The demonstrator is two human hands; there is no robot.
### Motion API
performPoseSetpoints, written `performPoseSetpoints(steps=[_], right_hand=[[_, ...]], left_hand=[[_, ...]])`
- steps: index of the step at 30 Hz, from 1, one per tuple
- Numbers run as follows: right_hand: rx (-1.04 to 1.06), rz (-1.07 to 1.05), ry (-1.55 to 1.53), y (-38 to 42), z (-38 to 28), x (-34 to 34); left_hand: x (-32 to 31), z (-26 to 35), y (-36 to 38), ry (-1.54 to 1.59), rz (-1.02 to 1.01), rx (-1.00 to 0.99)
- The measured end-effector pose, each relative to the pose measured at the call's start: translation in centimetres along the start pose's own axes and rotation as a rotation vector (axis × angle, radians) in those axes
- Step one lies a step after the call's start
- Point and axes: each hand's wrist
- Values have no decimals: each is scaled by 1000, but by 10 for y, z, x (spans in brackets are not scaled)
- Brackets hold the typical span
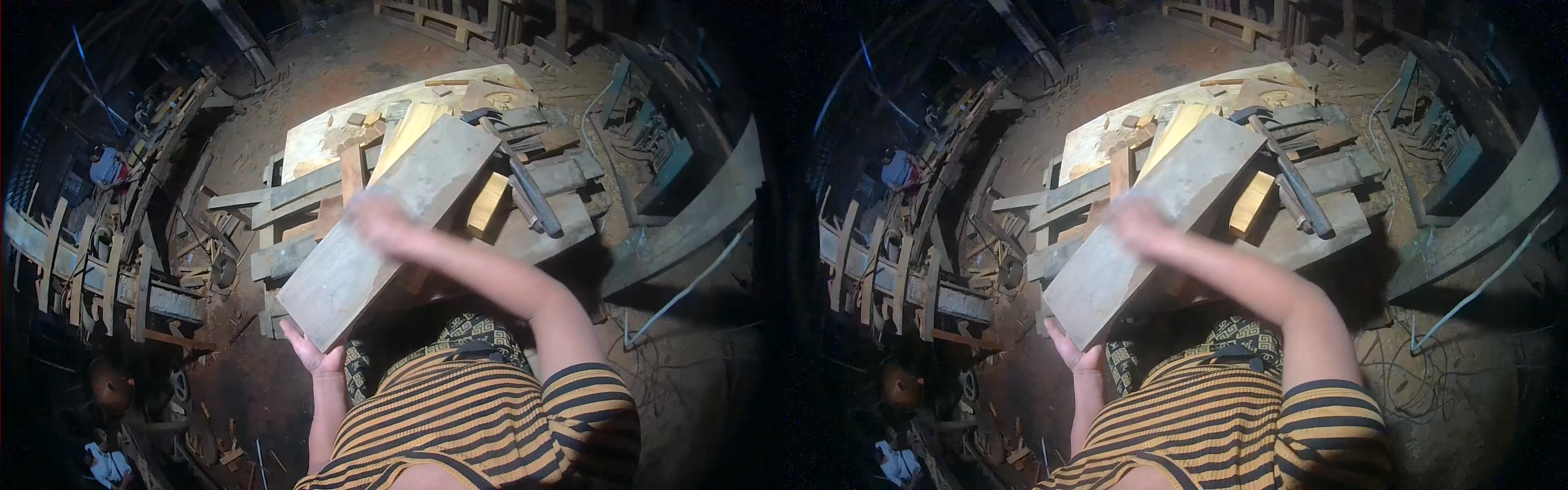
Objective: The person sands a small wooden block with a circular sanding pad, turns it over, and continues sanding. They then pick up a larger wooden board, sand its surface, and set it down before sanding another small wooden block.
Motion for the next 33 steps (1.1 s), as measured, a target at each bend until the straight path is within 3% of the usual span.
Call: performPoseSetpoints(steps=[1,2,3,5,8,10,11,12,13,14,15,16,17,19,25,27,28,29,30,31,33], right_hand=[[125,-197,-63,4,-34,-20],[353,-126,-96,19,-62,-44],[357,-447,65,23,-105,-33],[621,-75,-104,53,-128,-70],[665,-244,-165,40,-117,-67],[481,-392,-21,15,-88,-41],[356,-336,28,2,-66,-24],[279,-114,-86,-9,-23,-31],[28,-200,-119,-25,4,-4],[-142,-84,-118,-39,44,6],[4,31,202,-38,69,37],[-313,-46,104,-48,90,62],[-388,51,165,-51,119,74],[-336,254,454,-40,146,94],[-503,157,453,-32,145,75],[-354,-32,157,-5,72,58],[-165,-76,53,12,40,34],[-102,-303,-70,20,17,0],[252,-223,-5,46,-40,12],[365,-344,47,61,-79,11],[569,-144,-61,98,-114,-26]], left_hand=[[-1,0,1,-21,-1,15],[-1,-1,1,-26,0,21],[-1,-2,1,1,35,-16],[3,-2,2,22,70,-53],[8,1,3,90,128,-224],[0,0,3,29,-103,18],[2,0,2,30,-105,18],[4,0,0,-2,23,-30],[5,0,-2,-33,151,-80],[6,1,-3,3,144,-59],[5,1,-1,3,142,-61],[3,1,0,-27,120,-43],[2,1,1,-56,99,-26],[2,1,0,-38,105,-27],[6,3,-3,-10,74,-30],[6,0,-3,6,60,-29],[2,-1,-1,-4,36,-23],[0,-1,1,-16,14,-17],[-2,-1,2,-19,15,-7],[-4,-1,3,-13,62,0],[6,7,1,-10,108,5]])
Point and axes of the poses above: each hand's wrist, its own y-axis away from the middle knuckle, its own x-axis out of the back of the hand, z = x × y, and after that the axes turned 1 degree about -y, right-handed
